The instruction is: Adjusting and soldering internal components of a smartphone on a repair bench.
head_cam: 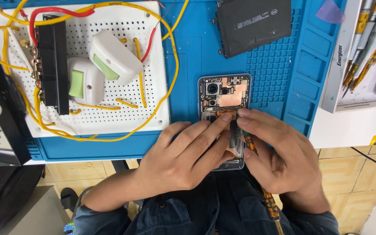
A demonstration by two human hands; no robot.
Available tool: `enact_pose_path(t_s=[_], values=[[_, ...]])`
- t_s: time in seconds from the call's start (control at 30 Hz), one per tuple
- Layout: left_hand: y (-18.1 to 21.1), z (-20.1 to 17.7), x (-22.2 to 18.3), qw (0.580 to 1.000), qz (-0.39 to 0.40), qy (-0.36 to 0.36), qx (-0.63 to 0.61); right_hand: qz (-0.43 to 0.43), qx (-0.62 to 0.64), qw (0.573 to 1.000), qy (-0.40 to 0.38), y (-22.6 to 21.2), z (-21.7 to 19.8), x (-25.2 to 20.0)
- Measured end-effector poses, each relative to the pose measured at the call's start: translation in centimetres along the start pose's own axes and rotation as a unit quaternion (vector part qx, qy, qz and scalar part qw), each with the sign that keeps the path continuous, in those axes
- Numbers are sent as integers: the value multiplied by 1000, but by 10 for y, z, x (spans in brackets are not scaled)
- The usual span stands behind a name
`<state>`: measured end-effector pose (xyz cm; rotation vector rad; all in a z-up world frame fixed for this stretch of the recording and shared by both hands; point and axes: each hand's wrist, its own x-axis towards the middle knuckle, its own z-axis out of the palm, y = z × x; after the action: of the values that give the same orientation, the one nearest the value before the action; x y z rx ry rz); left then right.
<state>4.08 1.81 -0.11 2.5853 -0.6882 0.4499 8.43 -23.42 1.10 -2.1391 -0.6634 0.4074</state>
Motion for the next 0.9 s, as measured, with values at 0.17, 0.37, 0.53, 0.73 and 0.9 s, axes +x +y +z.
enact_pose_path(t_s=[0.17, 0.37, 0.53, 0.73, 0.9], values=[[-1, 2, -2, 1000, 4, -1, -1, -155, -49, 986, 46, -3, -8, 18], [-2, 2, -1, 1000, 5, -3, -3, 21, 2, 1000, 20, -6, -5, 5], [0, 2, 0, 1000, 2, -9, 1, -53, -63, 996, 19, 5, 1, 1], [3, -1, 3, 1000, -2, -21, 2, -91, -79, 992, 48, 8, 8, 0], [8, -3, 7, 999, -17, -27, -34, -113, -83, 989, 49, 14, 11, -5]])
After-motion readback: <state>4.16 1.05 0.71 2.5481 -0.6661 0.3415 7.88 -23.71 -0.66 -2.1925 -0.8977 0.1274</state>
